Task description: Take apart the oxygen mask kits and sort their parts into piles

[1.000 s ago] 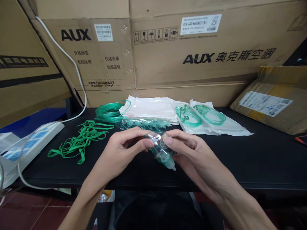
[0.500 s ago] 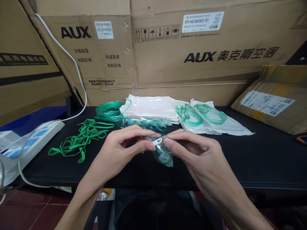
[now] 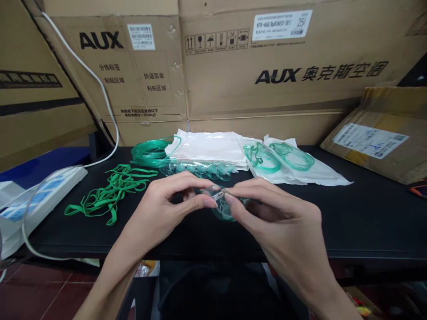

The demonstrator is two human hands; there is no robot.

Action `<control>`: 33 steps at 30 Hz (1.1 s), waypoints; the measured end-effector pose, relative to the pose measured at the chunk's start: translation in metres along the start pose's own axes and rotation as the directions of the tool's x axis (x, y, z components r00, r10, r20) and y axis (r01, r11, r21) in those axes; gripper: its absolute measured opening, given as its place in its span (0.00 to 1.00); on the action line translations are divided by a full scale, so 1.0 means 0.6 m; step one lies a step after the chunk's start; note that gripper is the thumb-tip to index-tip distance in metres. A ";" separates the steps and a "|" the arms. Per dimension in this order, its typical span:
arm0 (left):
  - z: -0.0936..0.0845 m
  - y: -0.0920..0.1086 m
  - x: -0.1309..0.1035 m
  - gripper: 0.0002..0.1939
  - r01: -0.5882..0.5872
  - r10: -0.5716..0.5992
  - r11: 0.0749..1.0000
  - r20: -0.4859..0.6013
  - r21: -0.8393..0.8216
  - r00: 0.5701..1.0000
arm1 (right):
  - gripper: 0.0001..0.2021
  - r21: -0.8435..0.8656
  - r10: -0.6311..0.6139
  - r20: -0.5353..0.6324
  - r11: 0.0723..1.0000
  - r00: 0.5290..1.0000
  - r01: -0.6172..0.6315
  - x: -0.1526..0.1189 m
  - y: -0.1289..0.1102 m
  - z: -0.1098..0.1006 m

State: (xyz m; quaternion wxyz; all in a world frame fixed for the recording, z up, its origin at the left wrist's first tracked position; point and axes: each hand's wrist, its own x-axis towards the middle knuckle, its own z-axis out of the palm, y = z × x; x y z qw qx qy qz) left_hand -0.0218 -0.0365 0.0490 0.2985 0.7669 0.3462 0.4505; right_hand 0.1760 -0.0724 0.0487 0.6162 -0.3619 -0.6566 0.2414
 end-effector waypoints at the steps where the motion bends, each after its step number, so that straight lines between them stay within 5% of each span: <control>1: -0.001 0.000 0.000 0.08 0.002 -0.002 1.000 0.001 0.007 1.000 | 0.11 -0.005 -0.004 0.005 1.000 1.000 0.004 0.000 0.001 0.000; 16: -0.004 0.009 -0.005 0.09 0.085 -0.085 0.995 -0.008 -0.047 0.996 | 0.07 0.120 0.125 0.158 0.982 0.979 -0.145 0.021 0.010 -0.016; 33: -0.010 0.022 -0.008 0.06 0.051 -0.051 0.999 -0.018 -0.005 0.999 | 0.03 0.307 0.230 0.324 0.892 0.918 -0.332 0.021 0.025 -0.020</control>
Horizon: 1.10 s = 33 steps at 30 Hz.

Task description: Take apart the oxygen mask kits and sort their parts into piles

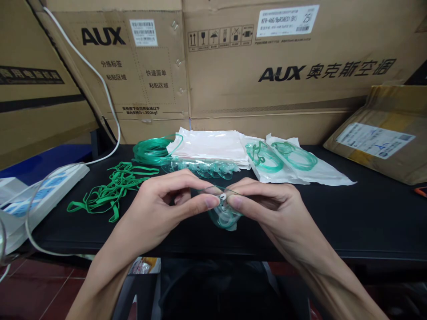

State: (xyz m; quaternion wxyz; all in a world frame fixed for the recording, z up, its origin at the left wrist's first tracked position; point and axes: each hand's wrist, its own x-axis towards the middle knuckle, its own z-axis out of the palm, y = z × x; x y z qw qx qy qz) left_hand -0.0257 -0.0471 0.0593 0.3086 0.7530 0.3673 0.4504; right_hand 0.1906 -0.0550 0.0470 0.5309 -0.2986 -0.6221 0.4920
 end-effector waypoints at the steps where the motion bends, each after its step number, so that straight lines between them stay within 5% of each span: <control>1: 0.000 0.001 0.000 0.05 -0.005 0.005 1.000 -0.003 0.001 1.000 | 0.03 0.011 0.003 0.005 1.000 1.000 -0.003 0.000 0.000 0.000; 23: 0.007 0.003 -0.001 0.01 -0.036 0.037 0.998 -0.009 0.043 0.999 | 0.02 0.061 0.060 0.072 0.996 0.996 -0.064 0.001 0.003 -0.010; 28: 0.003 0.002 -0.002 0.03 -0.042 0.042 0.999 -0.018 0.012 0.999 | 0.05 -0.142 -0.162 -0.034 0.977 0.986 0.156 -0.005 -0.009 0.001; 33: 0.005 -0.004 -0.001 0.03 -0.043 0.043 0.999 -0.032 0.010 0.999 | 0.08 -0.446 -0.466 -0.051 0.802 0.883 0.398 -0.012 -0.009 0.015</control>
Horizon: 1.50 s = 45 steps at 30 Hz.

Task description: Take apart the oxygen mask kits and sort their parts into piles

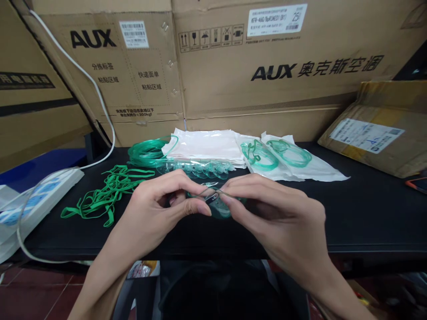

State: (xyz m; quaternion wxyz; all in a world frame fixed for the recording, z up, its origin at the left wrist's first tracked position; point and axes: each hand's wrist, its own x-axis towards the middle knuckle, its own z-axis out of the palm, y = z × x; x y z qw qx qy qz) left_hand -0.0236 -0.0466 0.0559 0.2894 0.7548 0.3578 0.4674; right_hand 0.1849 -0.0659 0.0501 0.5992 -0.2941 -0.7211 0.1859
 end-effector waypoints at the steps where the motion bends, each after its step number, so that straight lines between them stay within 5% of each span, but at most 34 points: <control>1: 0.001 -0.002 0.001 0.03 -0.003 0.003 1.000 -0.004 -0.008 1.000 | 0.07 -0.038 -0.034 -0.010 0.999 0.999 0.034 -0.002 -0.001 0.002; 6: 0.005 -0.010 0.001 0.02 0.011 -0.011 1.000 -0.007 -0.011 1.000 | 0.08 -0.061 -0.046 -0.010 0.997 0.999 0.045 -0.004 -0.001 0.004; 13: 0.006 -0.003 0.000 0.03 0.051 -0.050 0.998 -0.020 0.022 0.999 | 0.08 0.161 0.110 0.074 0.980 0.991 -0.120 0.004 0.009 -0.007; 26: 0.005 0.009 0.000 0.07 0.071 -0.073 0.996 0.027 0.056 0.997 | 0.03 0.302 0.381 0.241 0.845 0.893 -0.442 0.014 0.013 -0.020; 37: -0.002 0.020 -0.003 0.05 -0.061 0.063 0.990 -0.010 0.124 0.998 | 0.05 0.323 0.409 0.246 0.820 0.879 -0.472 0.016 0.001 -0.017; 45: 0.007 0.015 0.001 0.02 -0.052 0.053 0.998 -0.030 0.035 0.998 | 0.04 0.441 0.458 0.196 0.749 0.867 -0.495 0.009 0.012 -0.011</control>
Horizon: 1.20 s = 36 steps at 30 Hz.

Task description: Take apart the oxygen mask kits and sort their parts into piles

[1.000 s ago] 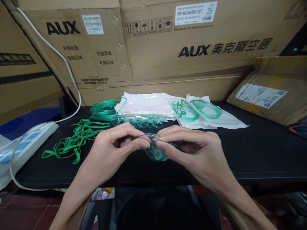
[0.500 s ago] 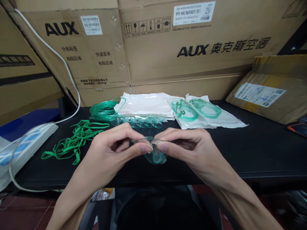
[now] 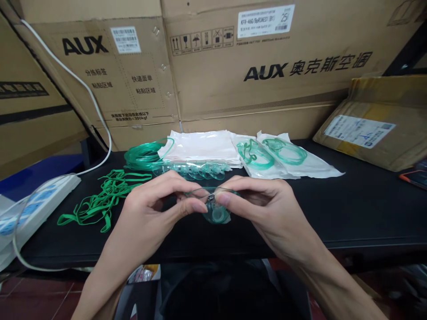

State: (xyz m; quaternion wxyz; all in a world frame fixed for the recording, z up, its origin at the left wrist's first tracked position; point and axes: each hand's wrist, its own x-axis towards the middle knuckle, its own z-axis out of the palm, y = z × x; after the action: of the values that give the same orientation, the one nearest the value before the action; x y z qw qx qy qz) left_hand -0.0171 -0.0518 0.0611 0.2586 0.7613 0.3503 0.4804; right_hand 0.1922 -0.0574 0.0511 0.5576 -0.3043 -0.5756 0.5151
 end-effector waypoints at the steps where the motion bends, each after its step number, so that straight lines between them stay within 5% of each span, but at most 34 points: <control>1: -0.001 -0.001 0.000 0.02 0.009 -0.009 1.000 0.010 -0.004 1.000 | 0.04 0.011 0.002 0.000 1.000 1.000 -0.002 0.000 0.003 -0.001; 11: 0.004 -0.002 -0.001 0.06 0.019 -0.018 1.000 -0.089 0.009 0.996 | 0.10 0.092 0.009 -0.044 0.996 0.999 -0.005 -0.001 0.010 0.008; 22: 0.002 -0.007 0.001 0.06 0.036 -0.031 0.998 -0.082 0.053 0.996 | 0.08 -0.293 -0.315 -0.207 0.923 0.926 0.249 -0.013 0.003 0.034; 36: 0.000 -0.008 0.001 0.03 0.085 -0.085 0.995 -0.002 0.046 0.996 | 0.04 -0.214 -0.187 0.000 0.960 0.982 0.183 -0.003 0.000 0.003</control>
State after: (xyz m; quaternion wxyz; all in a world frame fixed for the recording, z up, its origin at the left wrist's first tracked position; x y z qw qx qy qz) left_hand -0.0183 -0.0486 0.0581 0.2611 0.7514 0.3936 0.4607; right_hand 0.1911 -0.0593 0.0509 0.5733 -0.3121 -0.6476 0.3930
